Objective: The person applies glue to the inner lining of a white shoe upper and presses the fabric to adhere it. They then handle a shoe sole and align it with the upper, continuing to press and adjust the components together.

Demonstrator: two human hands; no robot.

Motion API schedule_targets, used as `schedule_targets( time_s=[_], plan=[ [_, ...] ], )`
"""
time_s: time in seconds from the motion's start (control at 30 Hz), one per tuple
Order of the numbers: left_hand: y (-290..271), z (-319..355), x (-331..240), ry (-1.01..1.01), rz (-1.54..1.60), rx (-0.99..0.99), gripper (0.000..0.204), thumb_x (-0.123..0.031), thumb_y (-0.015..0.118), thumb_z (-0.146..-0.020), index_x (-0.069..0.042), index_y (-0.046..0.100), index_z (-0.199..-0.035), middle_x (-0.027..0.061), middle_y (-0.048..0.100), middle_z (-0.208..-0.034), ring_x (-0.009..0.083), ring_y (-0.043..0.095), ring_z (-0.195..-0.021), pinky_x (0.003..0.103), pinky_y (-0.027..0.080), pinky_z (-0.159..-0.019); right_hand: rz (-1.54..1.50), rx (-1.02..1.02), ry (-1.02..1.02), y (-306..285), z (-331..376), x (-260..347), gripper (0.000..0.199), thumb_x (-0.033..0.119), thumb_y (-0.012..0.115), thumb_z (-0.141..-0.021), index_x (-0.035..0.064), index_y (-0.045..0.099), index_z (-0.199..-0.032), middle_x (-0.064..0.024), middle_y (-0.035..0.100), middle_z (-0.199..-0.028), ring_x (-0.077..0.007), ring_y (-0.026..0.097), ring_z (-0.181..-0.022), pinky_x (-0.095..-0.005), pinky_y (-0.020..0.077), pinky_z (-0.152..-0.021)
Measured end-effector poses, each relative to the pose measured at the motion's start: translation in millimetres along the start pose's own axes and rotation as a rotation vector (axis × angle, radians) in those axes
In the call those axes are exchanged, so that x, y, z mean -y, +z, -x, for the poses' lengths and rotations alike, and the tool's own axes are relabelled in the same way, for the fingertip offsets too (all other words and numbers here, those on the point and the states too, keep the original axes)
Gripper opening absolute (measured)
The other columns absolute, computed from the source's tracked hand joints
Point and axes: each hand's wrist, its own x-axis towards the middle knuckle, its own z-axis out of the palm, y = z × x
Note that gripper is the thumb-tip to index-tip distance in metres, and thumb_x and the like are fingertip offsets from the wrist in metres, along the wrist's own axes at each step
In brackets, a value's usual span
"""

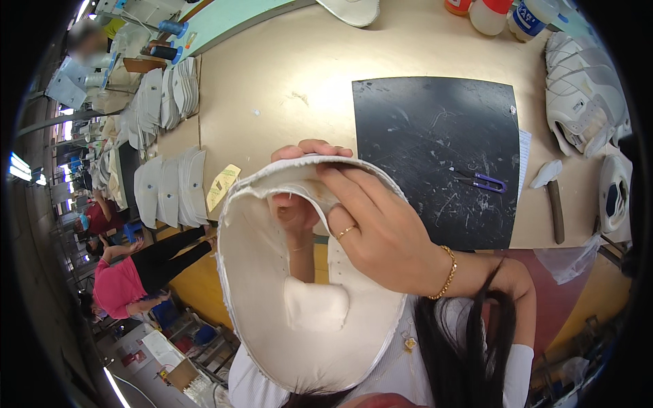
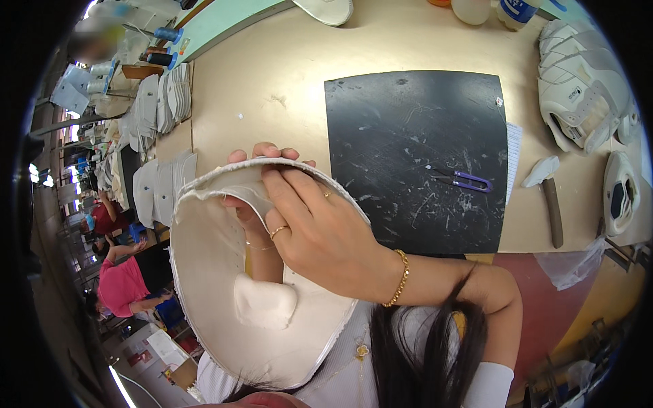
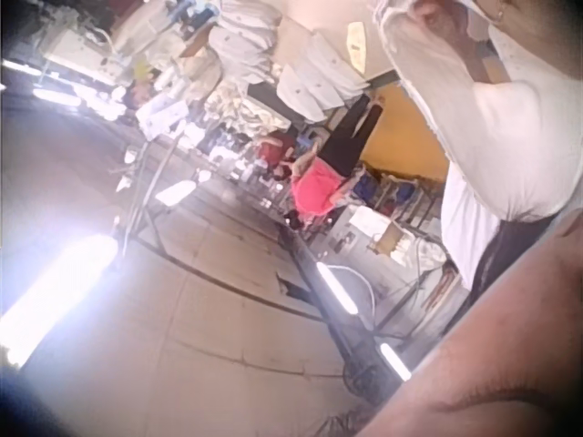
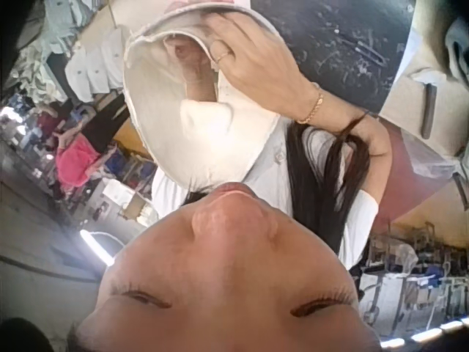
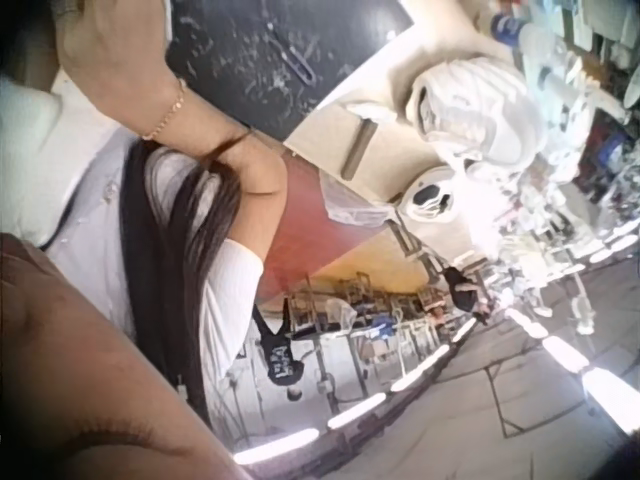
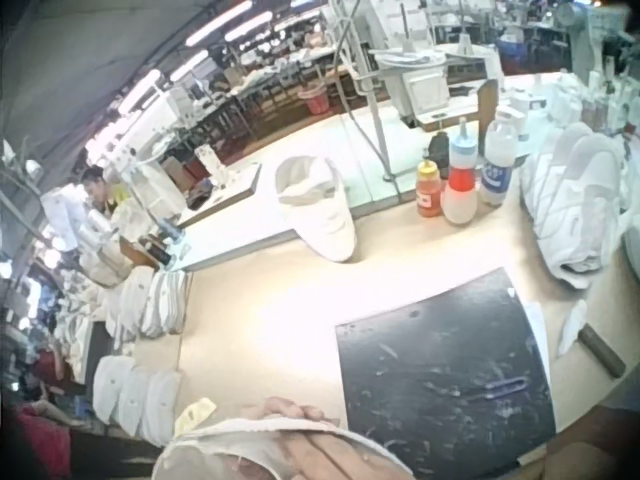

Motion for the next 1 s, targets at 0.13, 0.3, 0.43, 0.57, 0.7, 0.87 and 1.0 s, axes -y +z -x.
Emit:
schedule_targets(
  time_s=[0.13,0.3,0.43,0.57,0.7,0.87,1.0],
  plan=[
    [13,-4,13,0.108,0.104,-0.019,0.055,-0.045,0.064,-0.09,-0.017,0.05,-0.136,0.0185,0.052,-0.126,0.0398,0.052,-0.122,0.057,0.045,-0.103,0.015,-0.007,-0.02,-3,-1,2,0.016,0.006,0.063,-0.069,-0.009,0.06,-0.075,-0.0269,0.06,-0.116,-0.0356,0.058,-0.105,-0.0388,0.0526,-0.09],
    [0,-5,13,0.064,-0.008,0.006,0.059,-0.047,0.062,-0.091,-0.014,0.047,-0.137,0.022,0.05,-0.128,0.0414,0.05,-0.124,0.056,0.046,-0.102,-0.042,0.015,0.006,-4,-1,0,0.021,0.001,0.063,-0.066,-0.0118,0.056,-0.081,-0.0279,0.058,-0.119,-0.0383,0.059,-0.106,-0.0414,0.0539,-0.087],
    [2,-6,8,-0.022,-0.114,-0.013,0.062,-0.047,0.062,-0.091,-0.01,0.046,-0.137,0.0242,0.049,-0.129,0.0428,0.05,-0.125,0.054,0.048,-0.101,-0.052,0.038,0.019,-2,-1,-2,0.019,-0.001,0.063,-0.066,-0.0123,0.056,-0.079,-0.0283,0.058,-0.12,-0.0386,0.059,-0.106,-0.0417,0.0543,-0.086],
    [2,2,17,-0.043,0.107,-0.01,0.063,-0.047,0.064,-0.09,-0.008,0.046,-0.137,0.0243,0.049,-0.129,0.0432,0.049,-0.125,0.053,0.049,-0.1,-0.07,0.052,0.042,-1,1,-2,0.015,-0.003,0.063,-0.069,-0.0128,0.055,-0.078,-0.0288,0.059,-0.12,-0.0382,0.06,-0.106,-0.0419,0.0553,-0.084],
    [-5,4,25,0.043,0.181,0.015,0.066,-0.048,0.066,-0.088,-0.008,0.046,-0.136,0.0236,0.05,-0.127,0.0417,0.051,-0.123,0.053,0.049,-0.1,-0.106,0.032,0.024,-2,-1,-3,0.013,-0.004,0.063,-0.07,-0.0121,0.055,-0.077,-0.028,0.06,-0.117,-0.0375,0.062,-0.102,-0.0417,0.0565,-0.08],
    [4,0,26,0.06,0.197,-0.017,0.07,-0.051,0.069,-0.084,-0.007,0.047,-0.134,0.0197,0.054,-0.121,0.0382,0.054,-0.119,0.054,0.048,-0.102,-0.112,0.024,0.031,-2,-1,-1,0.014,-0.004,0.065,-0.067,-0.011,0.055,-0.075,-0.0277,0.062,-0.116,-0.0371,0.064,-0.099,-0.0412,0.0569,-0.08],
    [8,4,25,0.048,0.172,-0.072,0.07,-0.052,0.069,-0.084,-0.006,0.049,-0.133,0.0183,0.054,-0.121,0.037,0.055,-0.118,0.055,0.047,-0.102,-0.08,0.057,0.038,-3,-2,2,0.016,-0.003,0.065,-0.066,-0.011,0.055,-0.076,-0.0278,0.061,-0.117,-0.0373,0.064,-0.1,-0.0405,0.0567,-0.082]
  ],
)
